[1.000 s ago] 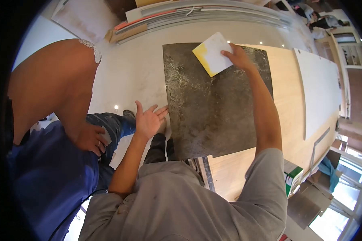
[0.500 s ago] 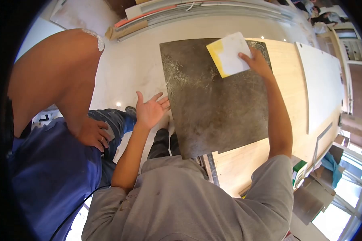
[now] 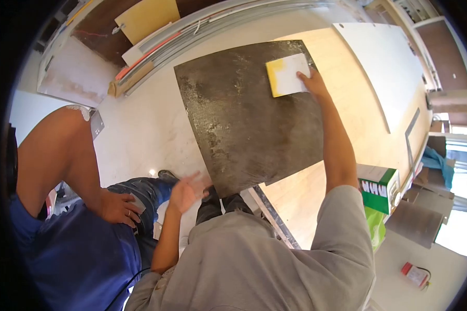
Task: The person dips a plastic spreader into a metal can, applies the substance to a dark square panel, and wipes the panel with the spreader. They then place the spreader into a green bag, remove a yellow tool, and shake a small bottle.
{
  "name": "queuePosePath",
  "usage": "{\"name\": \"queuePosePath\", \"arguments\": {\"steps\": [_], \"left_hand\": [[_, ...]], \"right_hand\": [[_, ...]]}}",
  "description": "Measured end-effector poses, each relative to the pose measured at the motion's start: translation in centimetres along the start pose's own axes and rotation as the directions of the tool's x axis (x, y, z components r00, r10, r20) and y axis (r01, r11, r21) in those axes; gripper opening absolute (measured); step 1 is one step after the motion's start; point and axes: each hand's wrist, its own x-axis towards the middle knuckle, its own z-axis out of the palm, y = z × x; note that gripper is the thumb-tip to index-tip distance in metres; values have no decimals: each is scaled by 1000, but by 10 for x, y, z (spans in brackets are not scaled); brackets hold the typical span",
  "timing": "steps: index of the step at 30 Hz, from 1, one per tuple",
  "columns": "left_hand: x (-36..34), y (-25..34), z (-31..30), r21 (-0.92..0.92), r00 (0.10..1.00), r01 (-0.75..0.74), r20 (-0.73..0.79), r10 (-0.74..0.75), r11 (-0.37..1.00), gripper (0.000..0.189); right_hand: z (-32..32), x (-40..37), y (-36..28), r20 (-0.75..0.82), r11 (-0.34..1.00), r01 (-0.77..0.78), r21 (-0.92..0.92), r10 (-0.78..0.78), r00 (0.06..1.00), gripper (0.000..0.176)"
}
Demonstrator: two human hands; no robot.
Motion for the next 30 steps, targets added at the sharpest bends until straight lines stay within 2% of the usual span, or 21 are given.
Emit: {"name": "queuePosePath", "arguments": {"steps": [1, 2, 5, 8, 10, 12, 18, 21, 24, 25, 28, 30], "left_hand": [[-6, -17, 0, 34, 999, 32, 17, -32, 999, 61], [-12, -33, 2, 65, 997, 63, 31, -65, 996, 53], [-23, -67, 21, 133, 992, 106, 59, -114, 985, 47], [-19, -78, 49, 26, 980, 200, 11, -201, 979, 48], [-10, -90, 56, 45, 981, 192, -10, -191, 980, 49], [-3, -96, 62, 35, 982, 190, -19, -189, 981, 49], [11, -106, 71, -6, 981, 194, 24, -194, 981, 47], [19, -109, 73, -56, 994, 103, -17, -104, 993, 47], [19, -111, 82, -1, 993, 67, -96, -67, 998, 47], [19, -110, 83, 17, 993, 57, -105, -55, 998, 47], [13, -108, 88, 38, 991, 46, -124, -41, 998, 46], [10, -106, 87, 15, 992, 40, -119, -38, 999, 46]], "right_hand": [[5, 13, 19, -2, 999, 37, -3, -37, 999, 42], [12, 9, 11, 18, 999, 52, -5, -51, 999, 41], [42, 5, -18, 102, 998, 67, -10, -66, 993, 39], [55, 16, -24, 83, 965, 148, -217, -133, 988, 40], [58, 17, -37, 101, 949, 164, -268, -141, 985, 41], [59, 24, -34, 120, 961, 183, -208, -160, 980, 40], [61, 23, -37, 154, 959, 207, -195, -178, 972, 42], [60, 30, -32, 179, 943, 231, -238, -191, 965, 44], [61, 32, -29, 159, 953, 198, -228, -164, 973, 44], [63, 32, -28, 189, 932, 279, -231, -238, 953, 44], [68, -2, -53, 392, 903, 278, -327, -138, 910, 47], [73, -32, -65, 569, 663, 539, -520, -202, 797, 50]]}}
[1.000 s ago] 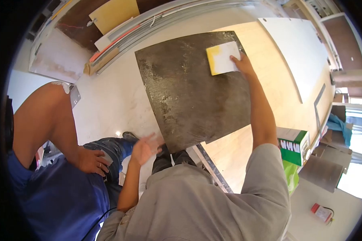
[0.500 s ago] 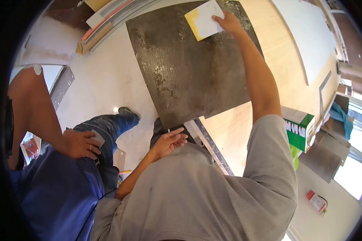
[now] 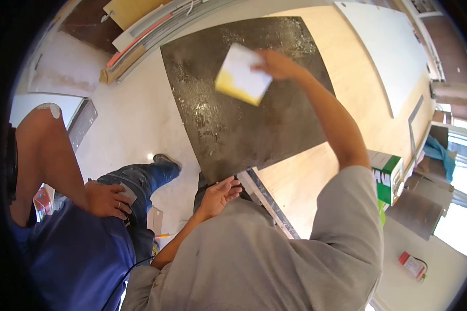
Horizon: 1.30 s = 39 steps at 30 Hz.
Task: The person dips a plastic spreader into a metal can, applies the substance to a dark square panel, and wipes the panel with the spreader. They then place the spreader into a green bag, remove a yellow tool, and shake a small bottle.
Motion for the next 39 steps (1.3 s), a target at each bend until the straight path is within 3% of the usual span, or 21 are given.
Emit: {"name": "queuePosePath", "arguments": {"steps": [2, 3, 4, 6, 9, 12, 13, 14, 16, 17, 19, 20, 22, 24, 27, 30, 33, 34, 36, 37, 39], "left_hand": [[-4, 5, 0, -26, 998, 24, 53, -23, 999, 49], [-6, 6, 0, -41, 996, 39, 81, -36, 998, 51], [-7, 4, -1, -51, 994, 55, 93, -50, 997, 53], [-4, 3, -6, -72, 990, 82, 120, -73, 994, 57], [-8, 9, -2, -70, 988, 80, 138, -70, 994, 61], [-11, 7, -5, -41, 990, 42, 138, -36, 998, 62], [-14, 7, -3, -31, 992, 54, 118, -50, 998, 62], [-16, 10, 2, -24, 993, 64, 101, -61, 998, 63], [-14, 10, 3, -22, 993, 62, 102, -60, 998, 63], [-12, 9, 0, -27, 992, 54, 113, -51, 998, 62], [-15, 8, -4, -31, 991, 59, 124, -55, 998, 60], [-13, 11, -6, -18, 991, 42, 131, -39, 999, 60], [-15, 11, -5, 4, 989, 23, 148, -24, 1000, 60], [-16, 16, 2, 35, 991, -9, 137, 4, 999, 61], [-18, 26, 4, 107, 990, -67, 135, 52, 992, 64], [-17, 27, 5, 98, 988, -49, 149, 34, 994, 64], [-13, 15, -19, 30, 982, 2, 187, -8, 1000, 55], [-10, 12, -31, 34, 980, 13, 196, -19, 999, 52], [1, 6, -72, -230, 997, 2, 73, 15, 973, 47], [3, 10, -88, -356, 1000, -12, 9, 16, 934, 46], [-3, 38, -91, -441, 990, -21, 116, 80, 897, 50]], "right_hand": [[-3, -22, -20, 250, 979, 201, 31, -202, 947, 49], [-7, -21, -13, 212, 993, 112, 42, -119, 970, 50], [-12, -16, 4, 67, 958, 16, 288, -37, 997, 50], [-20, 10, 52, -137, 683, -49, 729, 216, 967, 50], [-11, 40, 95, -297, 913, -76, 401, 208, 932, 48], [-16, 31, 53, -262, 950, -105, 293, 186, 947, 41], [-25, 23, 24, -51, 952, -183, 245, 201, 978, 43], [-10, 16, 17, -79, 986, -56, 155, 69, 994, 45], [4, -16, -29, 64, 994, 93, 59, -97, 993, 44], [9, -34, -62, 331, 995, -43, 88, 11, 943, 43], [23, -62, -82, 436, 994, 90, 56, -106, 894, 43], [23, -68, -75, 430, 991, 120, 53, -131, 893, 44], [3, -43, -41, 126, 939, -130, 318, 94, 988, 43], [2, -14, 8, -51, 832, -111, 543, 164, 985, 40], [31, 4, 3, 15, 928, -146, 343, 150, 989, 42], [54, -36, -70, 103, 982, 133, 137, -148, 984, 36], [36, -69, -101, 254, 962, 145, 233, -204, 945, 34], [29, -82, -111, 173, 958, 84, 274, -135, 976, 32], [20, -112, -130, 11, 930, -26, 367, 23, 1000, 27], [24, -128, -142, -87, 935, 25, 354, 6, 996, 25], [43, -168, -163, -276, 945, 108, 307, -20, 961, 21]]}}
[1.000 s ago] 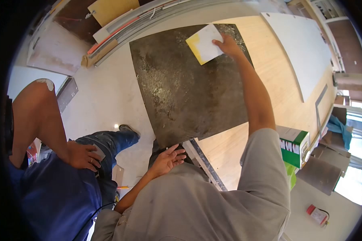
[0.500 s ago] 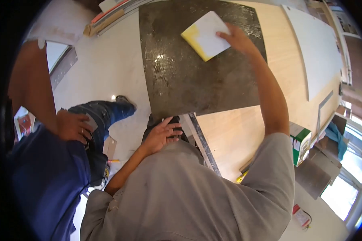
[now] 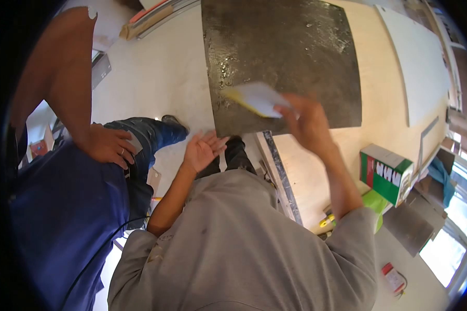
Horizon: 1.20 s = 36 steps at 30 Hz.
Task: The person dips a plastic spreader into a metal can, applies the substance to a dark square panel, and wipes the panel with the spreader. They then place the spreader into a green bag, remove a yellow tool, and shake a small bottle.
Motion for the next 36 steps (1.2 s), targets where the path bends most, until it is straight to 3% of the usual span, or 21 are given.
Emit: {"name": "queuePosePath", "arguments": {"steps": [1, 3, 6, 9, 12, 13, 15, 17, 20, 27, 36], "left_hand": [[2, 10, 9, -47, 998, -2, 70, 5, 999, 55], [8, 22, 22, 21, 998, 4, 64, -5, 1000, 67], [12, 36, 35, 116, 995, 38, 88, -48, 993, 76], [16, 47, 38, 225, 986, 69, 133, -101, 972, 81], [12, 49, 50, 313, 995, 71, 42, -88, 947, 85], [12, 50, 49, 319, 995, 64, 55, -86, 946, 86], [14, 52, 44, 333, 993, 56, 80, -88, 941, 87], [15, 53, 42, 284, 994, 54, 74, -78, 957, 87], [15, 55, 46, 280, 992, 58, 91, -87, 958, 88], [11, 56, 50, 308, 994, 68, 58, -90, 949, 88], [16, 55, 44, 311, 1000, 24, 12, -29, 950, 86]], "right_hand": [[12, -18, -10, -21, 995, -77, 61, 79, 997, 19], [35, -42, -21, -141, 949, -211, 234, 248, 958, 21], [47, -59, -29, -297, 838, -300, 456, 461, 837, 22], [44, -78, -46, -357, 903, -346, 256, 421, 834, 21], [45, -97, -50, -435, 969, -130, -209, 27, 900, 32], [51, -105, -49, -401, 960, -70, -270, -46, 915, 43], [68, -117, -53, -290, 898, 66, -435, -209, 934, 49], [86, -131, -67, -124, 845, 125, -521, -220, 968, 51], [111, -142, -69, -38, 836, 183, -518, -236, 971, 50], [133, -138, -64, -60, 846, 120, -519, -177, 982, 48], [140, -116, -76, -269, 895, 29, -445, -164, 949, 50]]}}
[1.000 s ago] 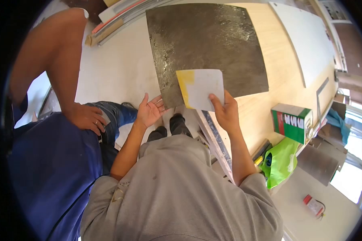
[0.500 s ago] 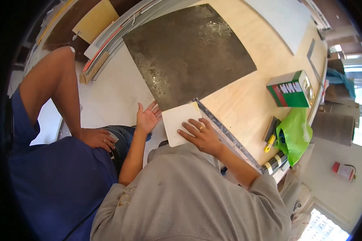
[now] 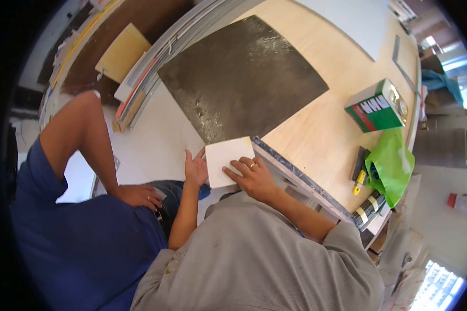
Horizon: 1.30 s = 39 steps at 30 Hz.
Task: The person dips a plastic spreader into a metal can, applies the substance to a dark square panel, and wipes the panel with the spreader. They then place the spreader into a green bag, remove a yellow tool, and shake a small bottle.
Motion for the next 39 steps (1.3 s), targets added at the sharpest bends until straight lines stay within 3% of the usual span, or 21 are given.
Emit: {"name": "queuePosePath", "arguments": {"steps": [4, 5, 7, 9, 13, 17, 18, 20, 21, 22, 23, 24, 25, 26, 27, 28, 29, 30, 32, 36, 39], "left_hand": [[2, 6, -3, -7, 1000, 3, 11, -3, 1000, 85], [1, 9, -3, -7, 1000, -9, -23, 9, 1000, 86], [0, 13, -4, -11, 1000, -11, -7, 11, 1000, 86], [-1, 18, 4, -32, 999, -29, -28, 28, 999, 87], [-1, 24, 21, -41, 998, -20, -56, 18, 999, 86], [-6, 31, 30, 21, 996, -53, -74, 55, 998, 89], [-6, 33, 30, 48, 996, -59, -65, 63, 997, 90], [0, 41, 11, 101, 998, -50, -25, 53, 994, 92], [1, 40, 13, 105, 994, -77, -68, 84, 991, 92], [0, 40, 15, 111, 987, -104, -113, 117, 988, 93], [0, 41, 14, 117, 981, -121, -137, 137, 986, 93], [-1, 43, 12, 123, 973, -147, -163, 166, 982, 93], [0, 46, 10, 154, 963, -157, -195, 186, 976, 94], [0, 49, 8, 185, 951, -170, -226, 210, 968, 95], [-2, 53, 4, 235, 935, -188, -254, 247, 954, 95], [-3, 58, 3, 287, 917, -202, -279, 283, 936, 96], [-6, 62, 4, 334, 894, -216, -309, 323, 918, 96], [-10, 65, 7, 377, 867, -231, -338, 366, 897, 95], [-13, 72, 16, 509, 781, -267, -383, 493, 818, 93], [-5, 97, 23, 783, 572, -342, -265, 776, 519, 82], [-2, 111, 48, 867, 472, -457, 45, 880, 201, 66]], "right_hand": [[-28, -1, 17, -142, 959, -128, 254, 168, 976, 37], [-40, -1, 24, -81, 850, -387, 357, 440, 894, 35], [-67, -3, 42, 113, 415, -751, 514, 835, 538, 33], [-39, -37, 108, -234, 480, -627, 614, 869, 436, 36], [-42, -87, 194, -206, 239, -318, 918, 969, 135, 34], [-58, -100, 235, -168, 183, -262, 948, 983, 79, 32], [-59, -99, 247, -204, 230, -308, 923, 972, 114, 41], [-43, -97, 294, -302, 203, -669, 715, 953, -33, 47], [-37, -81, 301, -591, 305, -795, 525, 803, -82, 57], [-48, -74, 309, -309, 111, -788, 606, 945, -105, 60], [-46, -61, 313, -318, 94, -840, 535, 943, -97, 61], [-24, -56, 335, -210, 77, -748, 659, 974, -85, 64], [-12, -41, 334, -183, 72, -838, 540, 983, -33, 65], [15, -29, 337, -139, 152, -881, 449, 985, 99, 67], [-4, -7, 299, 181, 109, -876, 469, 960, 216, 70], [16, 2, 274, 65, 302, -832, 465, 926, 372, 68], [6, 17, 237, 52, 363, -755, 546, 885, 463, 61], [-30, 23, 200, 165, 271, -557, 785, 775, 611, 52], [-53, 28, 157, 143, 101, -299, 949, 707, 693, 39], [-104, -5, 122, 79, -14, -109, 994, 777, 625, 39], [-127, -48, 118, 75, -112, 38, 993, 845, 530, 41]]}}
